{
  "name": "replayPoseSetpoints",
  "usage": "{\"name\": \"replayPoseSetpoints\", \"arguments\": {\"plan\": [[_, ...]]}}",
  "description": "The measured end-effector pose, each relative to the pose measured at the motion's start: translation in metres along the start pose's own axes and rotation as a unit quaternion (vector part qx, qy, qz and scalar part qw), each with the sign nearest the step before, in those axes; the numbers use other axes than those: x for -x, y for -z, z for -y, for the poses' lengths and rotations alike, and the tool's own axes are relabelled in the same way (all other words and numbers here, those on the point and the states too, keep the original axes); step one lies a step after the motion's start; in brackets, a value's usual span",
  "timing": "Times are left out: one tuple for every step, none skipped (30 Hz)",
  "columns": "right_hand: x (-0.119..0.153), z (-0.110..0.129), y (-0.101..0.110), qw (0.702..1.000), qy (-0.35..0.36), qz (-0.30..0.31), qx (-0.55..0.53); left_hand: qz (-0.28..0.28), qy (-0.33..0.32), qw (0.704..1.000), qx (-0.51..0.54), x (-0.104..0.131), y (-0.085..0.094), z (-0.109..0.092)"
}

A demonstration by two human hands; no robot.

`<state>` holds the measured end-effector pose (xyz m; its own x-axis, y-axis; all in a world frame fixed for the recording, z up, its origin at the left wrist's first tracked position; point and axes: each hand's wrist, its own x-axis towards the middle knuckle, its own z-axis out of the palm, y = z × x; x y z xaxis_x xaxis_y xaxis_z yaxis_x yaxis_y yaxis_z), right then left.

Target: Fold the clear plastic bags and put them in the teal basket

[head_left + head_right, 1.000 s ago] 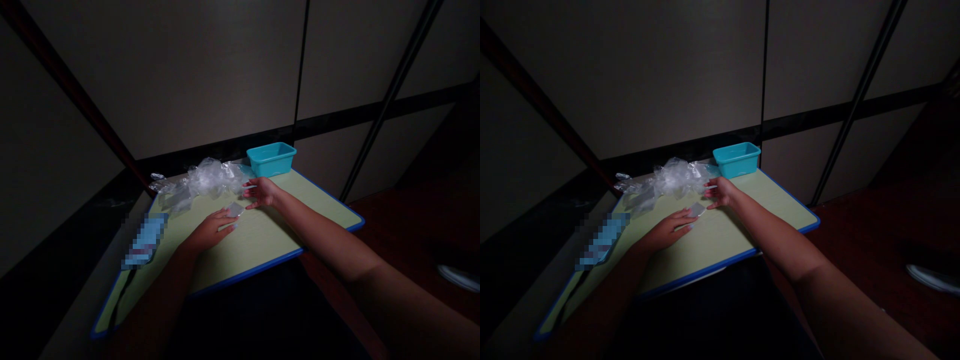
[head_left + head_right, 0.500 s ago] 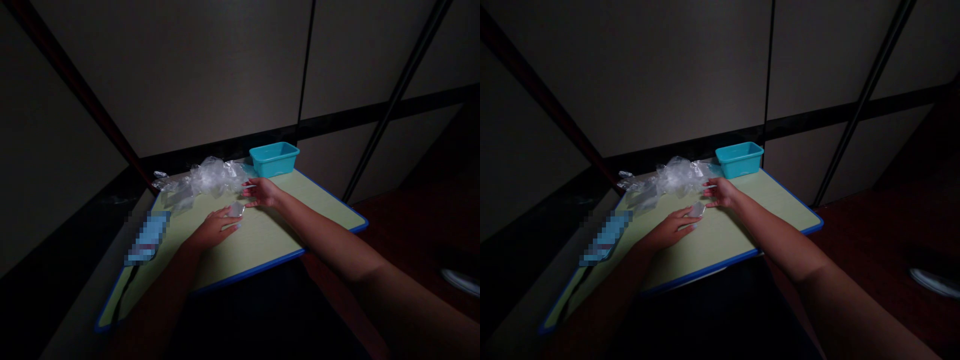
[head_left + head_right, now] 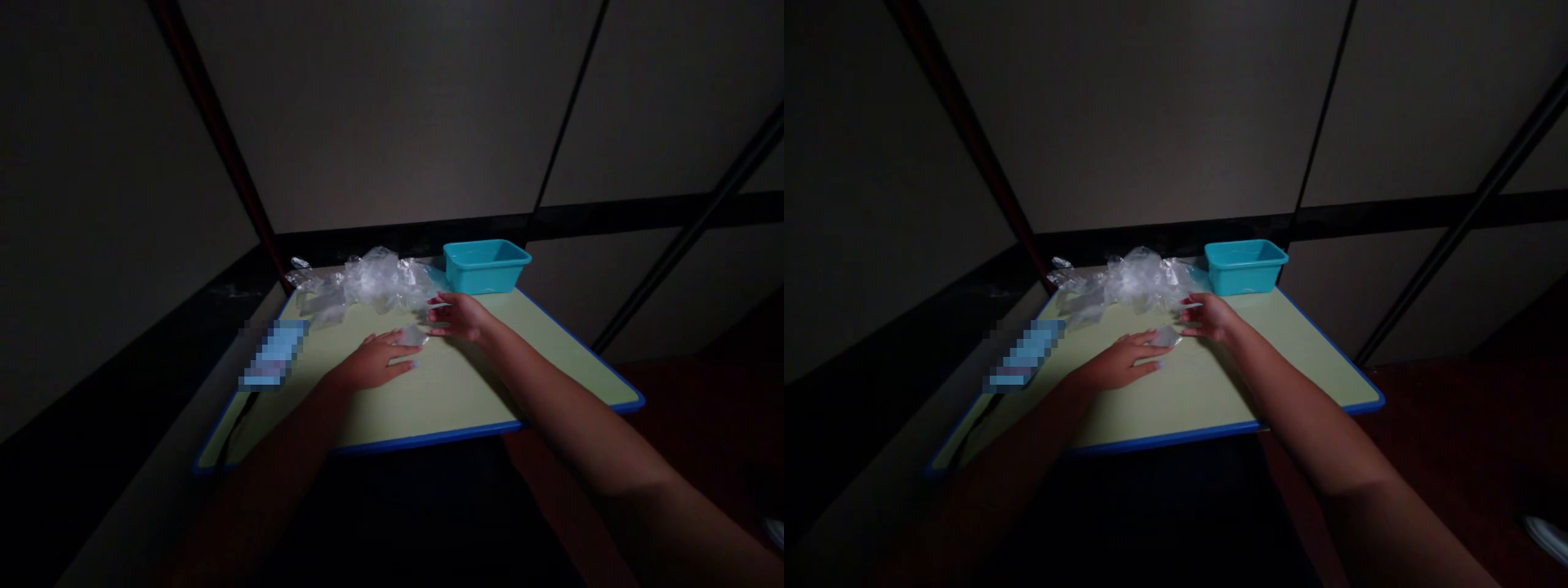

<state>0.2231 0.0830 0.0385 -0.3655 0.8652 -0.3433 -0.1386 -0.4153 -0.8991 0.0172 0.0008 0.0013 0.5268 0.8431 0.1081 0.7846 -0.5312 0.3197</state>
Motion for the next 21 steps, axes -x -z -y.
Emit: {"name": "replayPoseSetpoints", "arguments": {"plan": [[0.0, 0.001, 0.001, 1.0, -0.011, -0.011, 0.02, -0.002, -0.002, 1.0, 0.002, 0.0, 0.0, 0.0], [0.0, 0.001, 0.002, 0.999, -0.02, -0.022, 0.044, -0.006, -0.002, 1.0, 0.003, -0.001, 0.0, 0.0], [0.0, 0.001, 0.002, 0.996, -0.025, -0.034, 0.073, -0.01, -0.002, 1.0, 0.004, -0.001, 0.0, 0.0], [-0.001, 0.001, 0.003, 0.993, -0.027, -0.045, 0.105, -0.014, 0.0, 1.0, 0.005, -0.001, -0.001, 0.0], [-0.001, 0.0, 0.004, 0.988, -0.025, -0.054, 0.141, -0.018, 0.001, 1.0, 0.005, -0.002, -0.001, 0.001], [-0.001, -0.001, 0.004, 0.982, -0.02, -0.063, 0.179, -0.024, 0.001, 1.0, 0.004, -0.002, -0.002, 0.002], [0.0, -0.002, 0.004, 0.974, -0.013, -0.07, 0.216, -0.031, -0.001, 1.0, 0.001, -0.003, -0.002, 0.003], [0.0, -0.003, 0.004, 0.965, -0.008, -0.074, 0.251, -0.038, -0.006, 0.999, -0.003, -0.003, -0.003, 0.004], [0.001, -0.004, 0.004, 0.956, -0.005, -0.073, 0.283, -0.044, -0.012, 0.999, -0.007, -0.003, -0.003, 0.005], [0.002, -0.006, 0.004, 0.948, -0.001, -0.066, 0.31, -0.048, -0.018, 0.999, -0.011, -0.003, -0.003, 0.005], [0.002, -0.007, 0.003, 0.941, 0.0, -0.055, 0.333, -0.048, -0.024, 0.998, -0.014, -0.004, -0.003, 0.006], [0.003, -0.008, 0.003, 0.936, 0.002, -0.042, 0.35, -0.044, -0.028, 0.999, -0.014, -0.004, -0.003, 0.006], [0.003, -0.01, 0.002, 0.931, 0.004, -0.03, 0.363, -0.036, -0.029, 0.999, -0.013, -0.003, -0.003, 0.005], [0.003, -0.011, 0.002, 0.929, 0.006, -0.019, 0.37, -0.025, -0.026, 0.999, -0.01, -0.003, -0.003, 0.005], [0.003, -0.012, 0.002, 0.928, 0.006, -0.011, 0.372, -0.014, -0.022, 1.0, -0.006, -0.003, -0.003, 0.004], [0.002, -0.014, 0.001, 0.928, 0.005, -0.004, 0.371, -0.002, -0.016, 1.0, -0.002, -0.003, -0.002, 0.003], [0.001, -0.015, 0.001, 0.929, 0.004, 0.003, 0.369, 0.007, -0.01, 1.0, 0.002, -0.003, -0.002, 0.003], [0.001, -0.016, 0.001, 0.93, 0.002, 0.011, 0.369, 0.016, -0.006, 1.0, 0.006, -0.003, -0.001, 0.002], [0.0, -0.017, 0.001, 0.929, 0.0, 0.016, 0.37, 0.022, -0.003, 1.0, 0.009, -0.003, 0.0, 0.002], [-0.001, -0.018, 0.001, 0.928, -0.001, 0.018, 0.372, 0.025, -0.002, 1.0, 0.011, -0.003, 0.0, 0.001], [-0.002, -0.019, 0.001, 0.927, -0.003, 0.018, 0.375, 0.028, -0.003, 1.0, 0.012, -0.003, 0.0, 0.001]]}}
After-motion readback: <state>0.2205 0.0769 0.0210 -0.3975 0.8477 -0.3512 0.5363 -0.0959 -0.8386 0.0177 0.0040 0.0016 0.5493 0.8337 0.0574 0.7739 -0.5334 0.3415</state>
